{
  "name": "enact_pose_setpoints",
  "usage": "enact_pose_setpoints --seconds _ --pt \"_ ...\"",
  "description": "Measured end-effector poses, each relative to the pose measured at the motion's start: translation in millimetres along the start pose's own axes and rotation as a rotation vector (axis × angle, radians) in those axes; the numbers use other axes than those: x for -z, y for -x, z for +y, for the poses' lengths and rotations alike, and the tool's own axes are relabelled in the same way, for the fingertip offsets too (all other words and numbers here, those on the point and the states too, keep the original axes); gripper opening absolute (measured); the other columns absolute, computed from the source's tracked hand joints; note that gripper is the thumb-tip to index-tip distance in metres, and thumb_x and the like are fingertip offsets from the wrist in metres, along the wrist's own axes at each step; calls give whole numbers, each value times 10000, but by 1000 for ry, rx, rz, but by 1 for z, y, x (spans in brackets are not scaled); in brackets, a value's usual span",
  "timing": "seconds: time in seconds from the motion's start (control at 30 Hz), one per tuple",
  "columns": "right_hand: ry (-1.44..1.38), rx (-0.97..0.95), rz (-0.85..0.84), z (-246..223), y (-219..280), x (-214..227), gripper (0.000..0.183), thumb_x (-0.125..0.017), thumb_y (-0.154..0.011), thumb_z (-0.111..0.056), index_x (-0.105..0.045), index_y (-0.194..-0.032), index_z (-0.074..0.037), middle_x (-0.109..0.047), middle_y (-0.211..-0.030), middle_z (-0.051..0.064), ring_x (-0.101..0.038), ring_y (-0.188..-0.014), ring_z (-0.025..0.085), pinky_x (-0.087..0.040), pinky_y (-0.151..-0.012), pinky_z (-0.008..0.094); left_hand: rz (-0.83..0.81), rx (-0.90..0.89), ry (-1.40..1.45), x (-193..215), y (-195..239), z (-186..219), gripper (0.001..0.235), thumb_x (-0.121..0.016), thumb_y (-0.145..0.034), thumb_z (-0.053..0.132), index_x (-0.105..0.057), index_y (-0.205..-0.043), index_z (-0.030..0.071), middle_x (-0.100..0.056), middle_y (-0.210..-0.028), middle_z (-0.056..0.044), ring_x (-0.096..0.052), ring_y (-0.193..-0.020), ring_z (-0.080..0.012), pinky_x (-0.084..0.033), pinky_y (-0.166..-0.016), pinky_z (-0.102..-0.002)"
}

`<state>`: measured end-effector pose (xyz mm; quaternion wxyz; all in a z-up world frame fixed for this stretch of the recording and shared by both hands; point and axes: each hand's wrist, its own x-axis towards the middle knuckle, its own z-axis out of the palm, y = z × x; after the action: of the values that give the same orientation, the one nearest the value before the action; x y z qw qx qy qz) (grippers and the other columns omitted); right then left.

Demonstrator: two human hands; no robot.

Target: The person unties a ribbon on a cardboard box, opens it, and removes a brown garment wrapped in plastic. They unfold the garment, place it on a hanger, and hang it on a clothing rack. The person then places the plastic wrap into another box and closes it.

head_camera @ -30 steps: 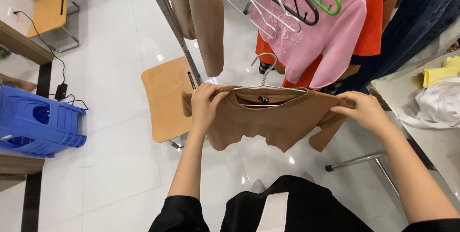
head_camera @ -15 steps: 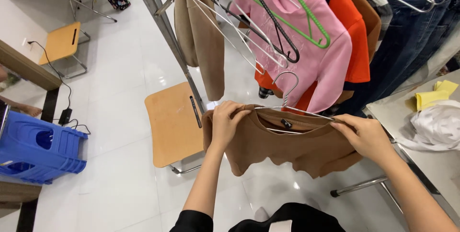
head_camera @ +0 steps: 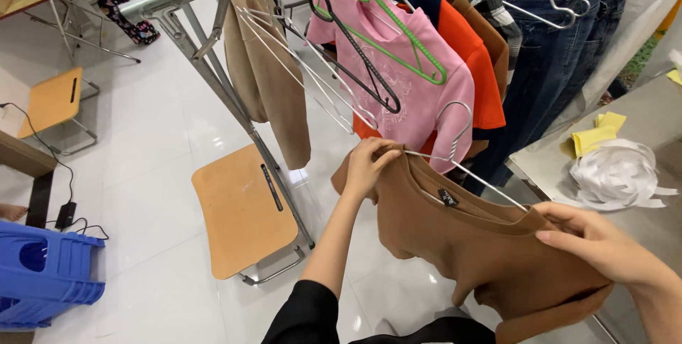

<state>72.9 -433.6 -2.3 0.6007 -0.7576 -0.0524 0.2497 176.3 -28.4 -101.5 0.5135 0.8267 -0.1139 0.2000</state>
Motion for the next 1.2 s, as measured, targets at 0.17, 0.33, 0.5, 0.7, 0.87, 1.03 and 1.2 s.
enact_pose_setpoints --seconds 0.17,0.33,0.5,0.7,0.87,1.03,1.2 --pt "-129 -136 244 -8 18 8 375 -648 -941 124 -774 -1293 149 -832 -1223 271 -715 -1061 359 -513 -967 442 -63 117 66 -42 -42 32 403 -487 -1074 443 -649 -1412 295 -749 -1253 -1 -670 -1042 -175 -476 -963 -352" --pt "-237 -121 238 5 17 25 457 -570 -947 135 -707 -1382 170 -801 -1276 345 -710 -1087 456 -509 -945 516 -4 309 651 -78 -90 45 586 -484 -1083 401 -427 -1595 122 -746 -1245 -99 -710 -894 -158 -570 -711 -269" --pt "-322 -110 269 -36 15 17 499 -537 -935 149 -658 -1419 174 -771 -1234 432 -696 -1045 542 -499 -909 559 156 477 1225 -97 -126 35 763 -782 -894 428 -388 -1473 124 -658 -1062 -135 -743 -759 -205 -618 -601 -270" --pt "-269 -86 193 -59 -13 27 534 -567 -910 100 -676 -1432 132 -791 -1244 383 -715 -1064 490 -508 -927 524 180 444 1379 -83 -120 35 276 -613 -1093 227 -477 -1322 151 -762 -1066 -224 -800 -776 -250 -660 -547 -245" --pt "-266 11 98 -71 -49 29 522 -600 -897 68 -671 -1413 106 -783 -1266 316 -715 -1068 423 -520 -922 486 177 407 1359 -67 -111 37 207 -614 -1096 258 -483 -1239 183 -745 -1010 -153 -783 -761 -184 -653 -630 -226" --pt "-240 43 53 -120 -73 12 491 -609 -915 33 -683 -1399 68 -783 -1267 266 -717 -1054 381 -540 -878 473 227 424 1333 -59 -111 21 171 -637 -1084 262 -544 -1197 174 -729 -911 -51 -767 -707 -141 -630 -595 -203" --pt "-234 227 -34 -152 -121 0 476 -595 -941 19 -647 -1414 34 -744 -1292 197 -698 -1080 285 -545 -959 384 264 440 1338 -49 -107 3 239 -651 -1068 279 -563 -1269 184 -738 -934 -72 -754 -651 -127 -625 -566 -182"
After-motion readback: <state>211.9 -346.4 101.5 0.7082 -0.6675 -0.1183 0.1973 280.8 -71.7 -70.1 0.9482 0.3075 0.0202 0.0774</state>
